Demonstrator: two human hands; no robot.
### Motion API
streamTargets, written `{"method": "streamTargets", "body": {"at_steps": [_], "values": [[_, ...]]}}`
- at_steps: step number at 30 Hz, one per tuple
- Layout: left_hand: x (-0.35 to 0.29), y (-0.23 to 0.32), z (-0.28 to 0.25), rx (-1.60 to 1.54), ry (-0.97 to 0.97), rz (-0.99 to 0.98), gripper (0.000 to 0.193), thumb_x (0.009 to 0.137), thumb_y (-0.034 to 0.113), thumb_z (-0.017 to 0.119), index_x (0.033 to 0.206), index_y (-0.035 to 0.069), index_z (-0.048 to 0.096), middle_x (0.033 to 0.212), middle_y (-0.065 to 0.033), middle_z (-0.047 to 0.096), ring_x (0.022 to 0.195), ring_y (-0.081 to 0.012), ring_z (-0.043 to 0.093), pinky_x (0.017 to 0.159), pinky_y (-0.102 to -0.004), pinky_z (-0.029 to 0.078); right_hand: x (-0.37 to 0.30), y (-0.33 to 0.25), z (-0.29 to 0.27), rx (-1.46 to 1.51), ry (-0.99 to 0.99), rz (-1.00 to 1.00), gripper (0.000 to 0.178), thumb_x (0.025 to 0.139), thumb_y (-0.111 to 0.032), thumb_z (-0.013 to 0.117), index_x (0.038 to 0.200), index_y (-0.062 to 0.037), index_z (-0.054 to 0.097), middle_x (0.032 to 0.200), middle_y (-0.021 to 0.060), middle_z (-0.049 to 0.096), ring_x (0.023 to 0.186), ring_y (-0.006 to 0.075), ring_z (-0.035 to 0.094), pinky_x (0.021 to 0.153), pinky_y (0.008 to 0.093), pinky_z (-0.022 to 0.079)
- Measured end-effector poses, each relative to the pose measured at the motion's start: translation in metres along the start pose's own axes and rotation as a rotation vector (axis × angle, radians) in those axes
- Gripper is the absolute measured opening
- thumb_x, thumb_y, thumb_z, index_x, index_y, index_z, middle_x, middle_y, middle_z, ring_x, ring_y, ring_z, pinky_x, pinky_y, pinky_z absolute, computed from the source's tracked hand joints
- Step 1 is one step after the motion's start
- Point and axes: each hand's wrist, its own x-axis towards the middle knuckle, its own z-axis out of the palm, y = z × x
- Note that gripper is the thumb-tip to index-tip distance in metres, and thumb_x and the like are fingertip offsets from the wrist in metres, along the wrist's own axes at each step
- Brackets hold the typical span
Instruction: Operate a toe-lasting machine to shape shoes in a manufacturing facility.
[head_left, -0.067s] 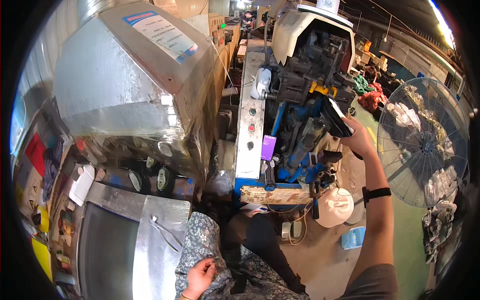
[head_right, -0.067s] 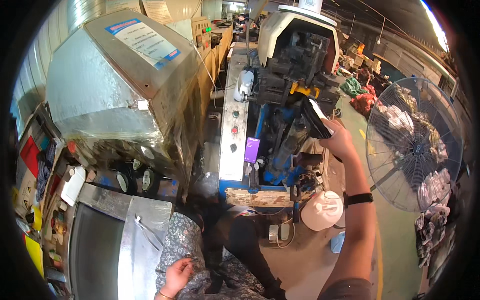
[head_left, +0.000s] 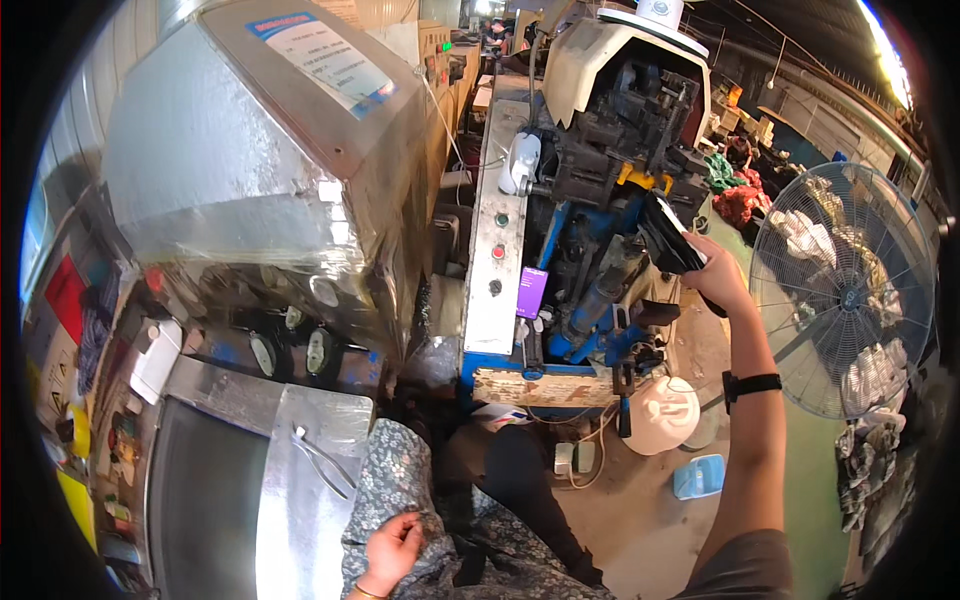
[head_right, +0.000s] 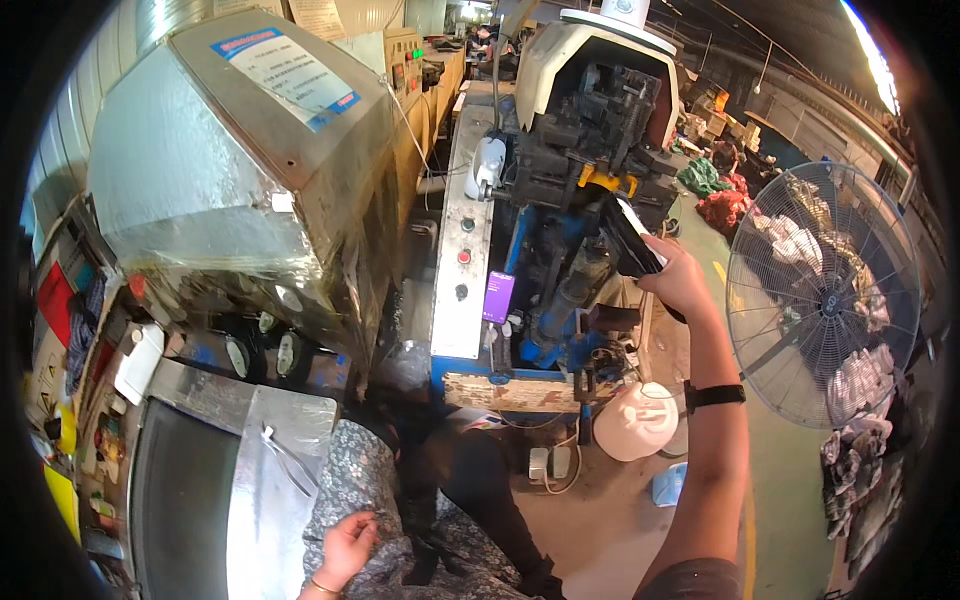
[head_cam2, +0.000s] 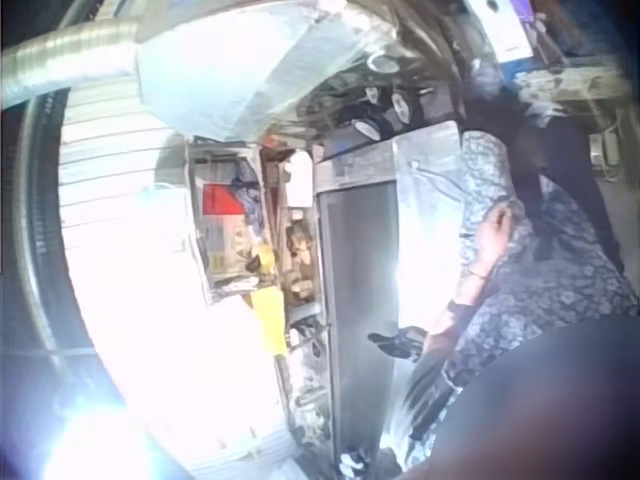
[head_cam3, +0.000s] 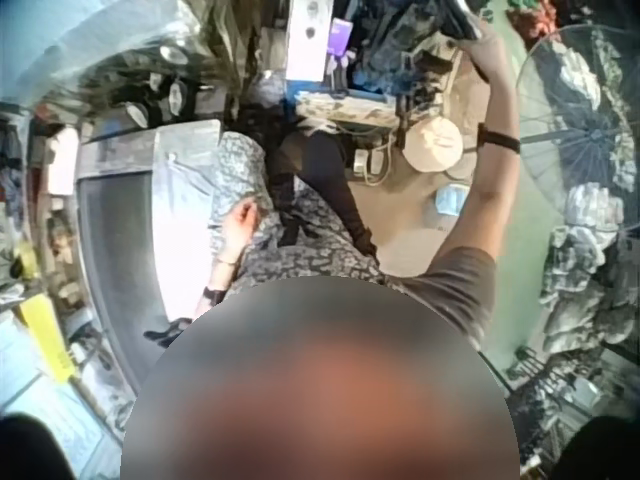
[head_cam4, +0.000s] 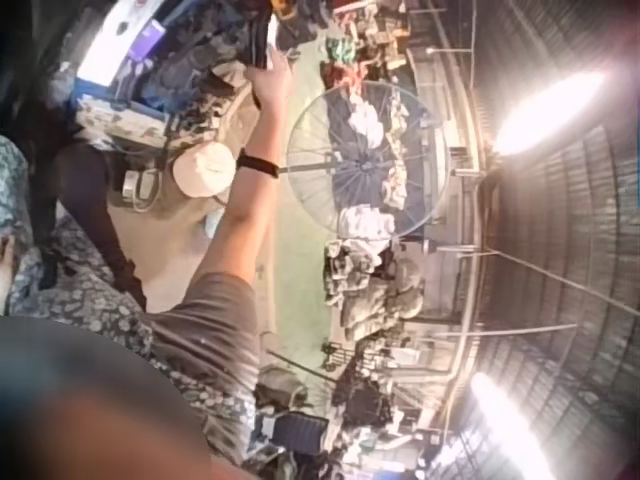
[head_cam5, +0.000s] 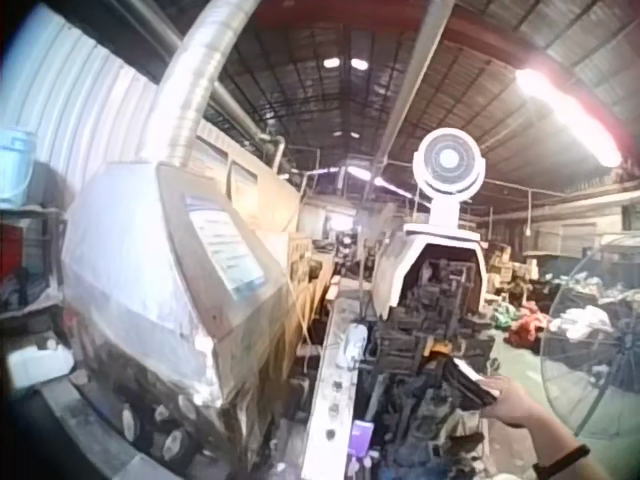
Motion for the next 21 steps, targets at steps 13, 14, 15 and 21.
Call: {"method": "streamTargets", "body": {"at_steps": [13, 14, 15, 21], "values": [[0.0, 0.01, -0.002, 0.053, 0.053, 0.061, 0.018, 0.085, 0.016, 0.068, 0.099, 0.006, 0.069, 0.074, -0.0099, 0.07, 0.063, -0.0212, 0.07, 0.058, -0.031, 0.053, -0.004, -0.009, 0.01, 0.331, -0.001, 0.261, 0.067, 0.061, -0.004, 0.077, 0.126, -0.0043, 0.063, 0.108, 0.0087, 0.068, 0.083, 0.017, 0.064, 0.08, 0.0267, 0.049], [0.0, 0.011, -0.003, 0.09, 0.05, 0.076, 0.018, 0.085, 0.016, 0.068, 0.1, 0.006, 0.069, 0.073, -0.0096, 0.07, 0.063, -0.0213, 0.069, 0.058, -0.0311, 0.053, -0.007, -0.001, 0.016, 0.435, 0.053, 0.216, 0.063, 0.066, 0.001, 0.07, 0.129, -0.0049, 0.061, 0.092, 0.0025, 0.068, 0.079, 0.0155, 0.063, 0.077, 0.0268, 0.05], [0.001, 0.014, -0.004, 0.127, 0.047, 0.091, 0.018, 0.085, 0.016, 0.068, 0.1, 0.006, 0.069, 0.073, -0.0094, 0.07, 0.062, -0.0215, 0.069, 0.058, -0.0312, 0.053, -0.008, 0.006, 0.016, 0.427, 0.043, 0.207, 0.063, 0.066, 0.001, 0.07, 0.129, -0.0049, 0.061, 0.092, 0.0025, 0.068, 0.079, 0.0155, 0.063, 0.077, 0.0268, 0.05], [0.002, 0.015, -0.008, 0.191, 0.042, 0.155, 0.018, 0.086, 0.011, 0.066, 0.103, 0.004, 0.068, 0.08, -0.009, 0.071, 0.065, -0.0169, 0.07, 0.059, -0.0284, 0.053, -0.028, 0.031, 0.03, 1.093, -0.036, 0.437, 0.055, 0.076, -0.004, 0.06, 0.13, -0.0017, 0.051, 0.109, 0.0089, 0.065, 0.09, 0.0177, 0.065, 0.078, 0.0295, 0.053]]}}
